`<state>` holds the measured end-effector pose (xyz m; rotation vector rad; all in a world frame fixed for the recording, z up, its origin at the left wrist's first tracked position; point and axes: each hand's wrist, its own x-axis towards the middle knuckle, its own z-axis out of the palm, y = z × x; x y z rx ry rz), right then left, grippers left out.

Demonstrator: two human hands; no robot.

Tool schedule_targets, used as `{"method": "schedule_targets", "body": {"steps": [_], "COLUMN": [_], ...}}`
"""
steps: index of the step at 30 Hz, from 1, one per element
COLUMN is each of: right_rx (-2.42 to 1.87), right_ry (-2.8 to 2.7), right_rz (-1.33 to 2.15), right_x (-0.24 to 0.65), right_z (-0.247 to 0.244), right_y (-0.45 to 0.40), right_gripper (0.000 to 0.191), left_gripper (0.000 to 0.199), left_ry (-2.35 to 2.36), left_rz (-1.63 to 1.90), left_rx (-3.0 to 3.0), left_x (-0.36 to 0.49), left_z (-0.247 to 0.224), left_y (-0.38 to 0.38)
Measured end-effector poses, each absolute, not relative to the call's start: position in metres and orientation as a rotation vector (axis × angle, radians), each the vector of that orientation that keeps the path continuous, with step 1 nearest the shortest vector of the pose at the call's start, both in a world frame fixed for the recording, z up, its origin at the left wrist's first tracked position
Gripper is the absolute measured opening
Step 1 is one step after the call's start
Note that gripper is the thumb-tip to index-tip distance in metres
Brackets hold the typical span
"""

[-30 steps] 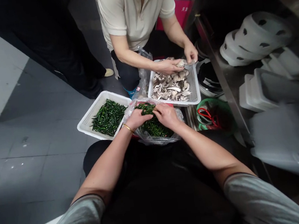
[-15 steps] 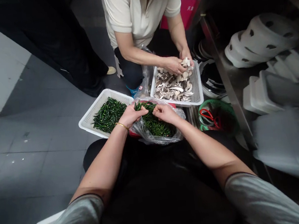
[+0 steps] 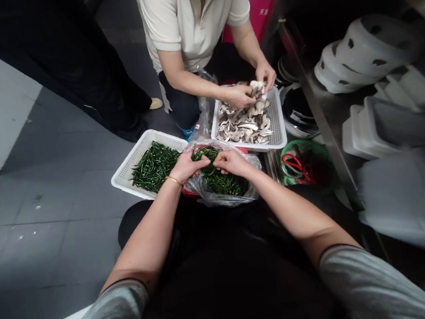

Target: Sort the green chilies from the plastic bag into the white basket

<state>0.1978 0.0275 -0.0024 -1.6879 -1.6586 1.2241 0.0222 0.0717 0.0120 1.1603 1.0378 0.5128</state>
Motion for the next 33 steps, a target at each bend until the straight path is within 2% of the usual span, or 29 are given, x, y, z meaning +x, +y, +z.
{"method": "schedule_targets", "body": {"steps": [4, 9, 14, 17, 20, 24, 27, 33], "right_rx": [-1.444, -1.071, -1.011, -1.252, -1.65, -1.874, -1.893, -1.827], "right_ry": [-1.428, -1.238, -1.103, -1.295, -1.802, -2.485, -2.671, -2.785], "right_rz": [1.309, 1.745, 1.828, 1.598, 1.087, 0.567, 0.446, 0.423], "right_x": [0.205, 0.197, 0.192, 0.2, 0.205, 0.191, 0.183, 0.181], "right_z": [0.015, 0.02, 0.017, 0.008, -0.008, -0.023, -0.018, -0.011], "right_y": [0.027, 0.024, 0.027, 0.035, 0.042, 0.048, 0.053, 0.057], "right_gripper": [0.023, 0.033, 0.042, 0.035, 0.024, 0.03, 0.034, 0.038], "left_gripper": [0.023, 0.023, 0.025, 0.029, 0.034, 0.038, 0.038, 0.041], "left_ry": [0.844, 0.695, 0.627, 0.574, 0.506, 0.546, 0.667, 0.829], "left_rz": [0.463, 0.4, 0.324, 0.51, 0.733, 0.77, 0.719, 0.794], "left_rx": [1.353, 1.416, 1.223, 1.029, 0.831, 0.784, 0.817, 0.717], "left_x": [0.025, 0.013, 0.009, 0.009, 0.005, 0.001, 0.003, 0.01], "left_z": [0.016, 0.024, 0.025, 0.028, 0.033, 0.034, 0.03, 0.026], "left_y": [0.071, 0.076, 0.074, 0.075, 0.08, 0.083, 0.081, 0.085]}}
